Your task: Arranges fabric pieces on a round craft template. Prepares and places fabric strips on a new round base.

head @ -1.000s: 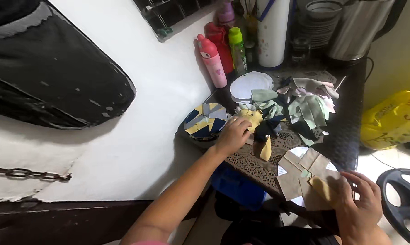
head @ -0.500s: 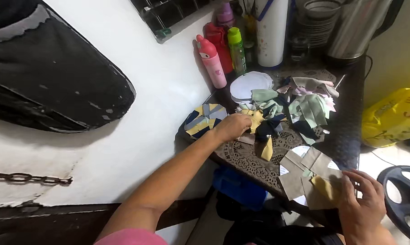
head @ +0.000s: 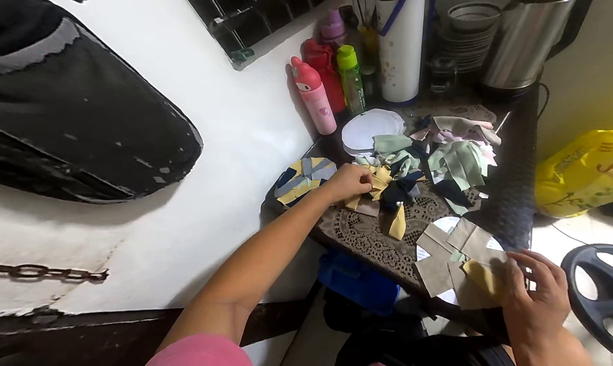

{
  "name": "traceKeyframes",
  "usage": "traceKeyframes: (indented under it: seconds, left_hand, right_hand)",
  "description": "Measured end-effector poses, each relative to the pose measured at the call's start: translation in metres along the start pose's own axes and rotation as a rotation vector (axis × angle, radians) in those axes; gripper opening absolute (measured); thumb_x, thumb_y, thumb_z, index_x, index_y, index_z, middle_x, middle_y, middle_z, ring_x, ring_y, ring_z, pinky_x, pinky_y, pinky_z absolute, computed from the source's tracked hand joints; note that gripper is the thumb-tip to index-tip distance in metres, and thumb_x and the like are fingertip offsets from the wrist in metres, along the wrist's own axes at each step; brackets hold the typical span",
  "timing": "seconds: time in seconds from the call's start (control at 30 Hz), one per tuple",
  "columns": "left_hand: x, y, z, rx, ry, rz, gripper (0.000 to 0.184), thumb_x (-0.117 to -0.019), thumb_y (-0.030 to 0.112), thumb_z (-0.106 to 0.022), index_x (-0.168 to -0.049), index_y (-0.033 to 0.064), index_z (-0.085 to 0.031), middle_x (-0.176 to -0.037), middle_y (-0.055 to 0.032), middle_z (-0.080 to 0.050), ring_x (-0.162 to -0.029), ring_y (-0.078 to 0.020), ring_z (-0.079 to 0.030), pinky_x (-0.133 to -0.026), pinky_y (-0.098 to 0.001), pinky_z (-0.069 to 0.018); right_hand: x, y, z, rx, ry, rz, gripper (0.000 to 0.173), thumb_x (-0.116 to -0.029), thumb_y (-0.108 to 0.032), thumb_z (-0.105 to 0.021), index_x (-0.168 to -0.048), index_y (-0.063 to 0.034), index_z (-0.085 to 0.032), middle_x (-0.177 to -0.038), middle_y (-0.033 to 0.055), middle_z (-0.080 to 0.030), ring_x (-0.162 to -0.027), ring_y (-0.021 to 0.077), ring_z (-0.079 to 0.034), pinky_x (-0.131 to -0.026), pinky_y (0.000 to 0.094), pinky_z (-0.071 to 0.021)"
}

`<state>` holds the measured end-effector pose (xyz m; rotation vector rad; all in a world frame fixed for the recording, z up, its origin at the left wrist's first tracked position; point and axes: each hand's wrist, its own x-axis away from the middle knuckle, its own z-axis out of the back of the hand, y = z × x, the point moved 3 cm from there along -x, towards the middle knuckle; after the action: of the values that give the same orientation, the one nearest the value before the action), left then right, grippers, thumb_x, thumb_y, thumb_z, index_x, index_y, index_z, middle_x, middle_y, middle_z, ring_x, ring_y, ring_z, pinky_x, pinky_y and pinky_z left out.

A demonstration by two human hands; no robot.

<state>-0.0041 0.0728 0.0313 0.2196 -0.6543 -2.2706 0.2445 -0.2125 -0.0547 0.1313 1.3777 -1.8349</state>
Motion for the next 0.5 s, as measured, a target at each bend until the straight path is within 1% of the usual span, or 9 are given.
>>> traceKeyframes:
  seconds: [0.07,0.13,0.2,0.27,0.33,0.37,0.43,0.47,0.5]
  left_hand:
    - [-0.004,-0.004,0.003,0.100,0.084,0.044,0.012,-0.0942,0.006,-0.067,-0.101,-0.0037,-0.071,-0.101,-0.0175,-0.072,-0.095,-0.0268,-0.069,-0.089,-0.0485,-0.0542]
    - [-0.007,-0.007,0.007,0.204,0.177,0.070,0.012,-0.0939,0.004,-0.068,-0.103,-0.0042,-0.068,-0.106,-0.0176,-0.072,-0.096,-0.0250,-0.069,-0.090,-0.0463,-0.0546]
    - [-0.007,-0.003,0.011,0.291,0.255,0.088,0.014,-0.0926,0.001,-0.068,-0.106,-0.0045,-0.065,-0.099,-0.0160,-0.069,-0.088,-0.0210,-0.067,-0.083,-0.0419,-0.0551]
    - [-0.005,0.006,0.014,0.390,0.298,0.098,0.017,-0.0928,-0.001,-0.068,-0.109,-0.0040,-0.065,-0.096,-0.0135,-0.069,-0.083,-0.0166,-0.066,-0.080,-0.0372,-0.0558]
    - [0.003,0.023,0.014,0.477,0.307,0.138,0.011,-0.0955,0.001,-0.067,-0.106,-0.0013,-0.066,-0.091,-0.0092,-0.068,-0.076,-0.0117,-0.063,-0.073,-0.0309,-0.0544]
    - [0.008,0.033,0.013,0.515,0.294,0.162,0.008,-0.0972,0.004,-0.067,-0.104,0.0001,-0.066,-0.088,-0.0070,-0.067,-0.074,-0.0098,-0.062,-0.071,-0.0287,-0.0536]
    - [0.015,0.050,0.005,0.586,0.244,0.184,0.009,-0.1012,0.010,-0.064,-0.103,0.0012,-0.066,-0.085,-0.0048,-0.066,-0.072,-0.0084,-0.060,-0.070,-0.0272,-0.0523]
    - [0.019,0.059,-0.001,0.609,0.211,0.188,0.012,-0.1031,0.013,-0.061,-0.102,0.0023,-0.066,-0.083,-0.0040,-0.066,-0.071,-0.0080,-0.060,-0.067,-0.0259,-0.0519]
    - [0.022,0.068,-0.008,0.636,0.168,0.193,0.016,-0.1047,0.016,-0.059,-0.101,0.0024,-0.067,-0.084,-0.0044,-0.066,-0.072,-0.0092,-0.062,-0.069,-0.0274,-0.0543]
  right_hand:
    - [0.000,0.000,0.000,0.008,-0.002,-0.002,0.026,-0.0967,-0.015,-0.056,-0.098,0.0042,-0.073,-0.115,0.0267,-0.064,-0.110,0.0243,-0.061,-0.086,0.0248,-0.0510]
    - [0.000,0.001,0.000,0.007,-0.002,-0.004,0.026,-0.0967,-0.016,-0.056,-0.098,0.0036,-0.073,-0.115,0.0258,-0.064,-0.110,0.0245,-0.061,-0.087,0.0251,-0.0511]
    - [0.000,0.002,0.000,0.003,-0.008,-0.002,0.026,-0.0967,-0.016,-0.055,-0.099,0.0041,-0.073,-0.115,0.0263,-0.065,-0.110,0.0257,-0.062,-0.087,0.0261,-0.0512]
    - [0.000,0.001,0.000,-0.006,-0.012,-0.008,0.027,-0.0965,-0.016,-0.055,-0.099,0.0045,-0.073,-0.115,0.0267,-0.065,-0.110,0.0271,-0.062,-0.088,0.0288,-0.0519]
    - [-0.001,-0.001,0.000,0.011,0.000,0.010,0.026,-0.0959,-0.016,-0.055,-0.099,0.0038,-0.073,-0.114,0.0263,-0.065,-0.109,0.0293,-0.062,-0.089,0.0320,-0.0519]
    - [-0.001,-0.002,0.000,0.027,0.005,0.035,0.025,-0.0955,-0.014,-0.056,-0.100,0.0039,-0.073,-0.113,0.0267,-0.066,-0.109,0.0332,-0.062,-0.092,0.0370,-0.0508]
    - [-0.001,-0.008,0.000,0.053,-0.019,0.126,0.023,-0.0948,-0.012,-0.058,-0.103,0.0039,-0.073,-0.114,0.0284,-0.067,-0.111,0.0439,-0.062,-0.096,0.0536,-0.0484]
    - [0.000,-0.012,0.000,0.057,-0.035,0.167,0.023,-0.0954,-0.013,-0.059,-0.104,0.0022,-0.074,-0.113,0.0272,-0.068,-0.110,0.0447,-0.063,-0.095,0.0569,-0.0486]
    - [0.000,-0.017,-0.001,0.048,-0.056,0.187,0.023,-0.0962,-0.015,-0.059,-0.106,0.0001,-0.074,-0.114,0.0249,-0.068,-0.110,0.0430,-0.063,-0.094,0.0570,-0.0493]
